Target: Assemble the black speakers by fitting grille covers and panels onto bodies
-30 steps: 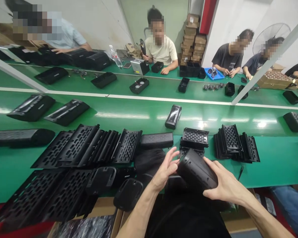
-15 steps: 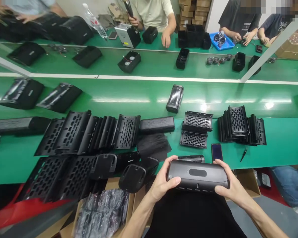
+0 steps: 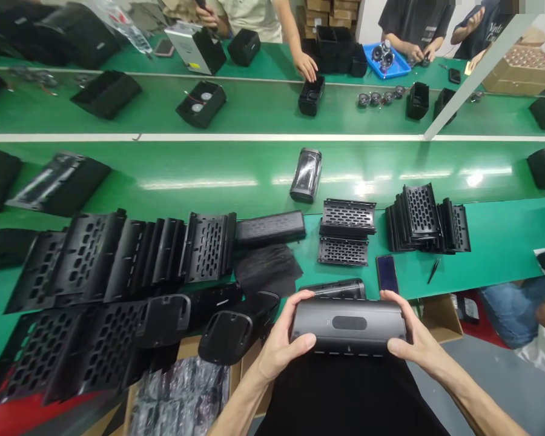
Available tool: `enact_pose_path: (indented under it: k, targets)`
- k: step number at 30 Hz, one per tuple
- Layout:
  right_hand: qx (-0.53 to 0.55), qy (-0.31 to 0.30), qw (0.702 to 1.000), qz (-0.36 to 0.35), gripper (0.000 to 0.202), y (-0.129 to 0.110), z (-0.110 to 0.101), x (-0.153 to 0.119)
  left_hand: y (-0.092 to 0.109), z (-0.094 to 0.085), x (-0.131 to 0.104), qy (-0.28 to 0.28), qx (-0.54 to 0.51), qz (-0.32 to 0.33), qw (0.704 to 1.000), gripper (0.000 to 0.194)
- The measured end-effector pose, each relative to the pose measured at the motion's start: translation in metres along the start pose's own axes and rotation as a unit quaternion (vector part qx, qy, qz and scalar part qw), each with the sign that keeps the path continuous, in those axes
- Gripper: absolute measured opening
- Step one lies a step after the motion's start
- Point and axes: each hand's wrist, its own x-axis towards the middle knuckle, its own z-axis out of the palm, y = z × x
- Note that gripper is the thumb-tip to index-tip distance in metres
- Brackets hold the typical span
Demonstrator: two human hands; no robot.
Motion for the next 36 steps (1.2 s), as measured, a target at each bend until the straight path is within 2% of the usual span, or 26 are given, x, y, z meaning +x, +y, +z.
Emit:
enact_pose_path:
  k: [6,10,13,16,18,22,25,29,31,33,36]
  targets:
    - [-0.024,0.023,0.999,0.001,0.084,-0.006,0.010,-0.007,-0.004,-0.001,-0.002,0.007,0.019,0.034,0.999,0.067]
    - [-0.064,0.055,0.996,-0.024,0.077,0.003,0.012,-0.004,-0.006,0.002,-0.002,0.017,0.041,0.017,0.999,0.066]
    - [-0.075,0.042,0.996,-0.027,0.086,0.007,0.008,-0.001,-0.006,0.002,-0.004,0.020,0.049,-0.002,0.999,0.069]
    - [-0.064,0.018,0.998,-0.007,0.098,0.005,0.005,-0.003,-0.004,-0.002,-0.007,-0.018,0.041,-0.016,0.999,0.082]
    - [-0.054,0.026,0.998,0.009,0.094,0.002,0.006,-0.006,-0.004,-0.004,-0.009,-0.039,0.031,-0.015,0.999,0.085]
    - [-0.024,0.056,0.998,0.008,0.085,-0.002,0.011,-0.006,-0.004,0.002,-0.010,0.012,0.015,0.004,1.000,0.076]
    - [0.018,0.073,0.997,0.009,0.082,-0.001,0.012,0.004,-0.004,0.010,-0.005,0.035,0.007,-0.032,0.999,0.074]
    - [0.121,0.075,0.983,0.112,0.082,-0.005,0.008,0.017,0.000,0.009,0.012,0.048,0.039,-0.096,0.993,0.061]
    - [0.137,0.084,0.975,0.155,0.083,-0.007,0.006,0.020,0.003,0.003,0.022,0.013,0.035,-0.135,0.990,0.061]
    - [0.137,0.091,0.972,0.165,0.086,-0.007,0.005,0.021,0.006,-0.003,0.028,-0.031,0.004,-0.162,0.986,0.065]
    - [0.173,0.114,0.966,0.157,0.085,-0.003,0.008,0.022,0.007,-0.002,0.033,-0.028,-0.016,-0.180,0.983,0.061]
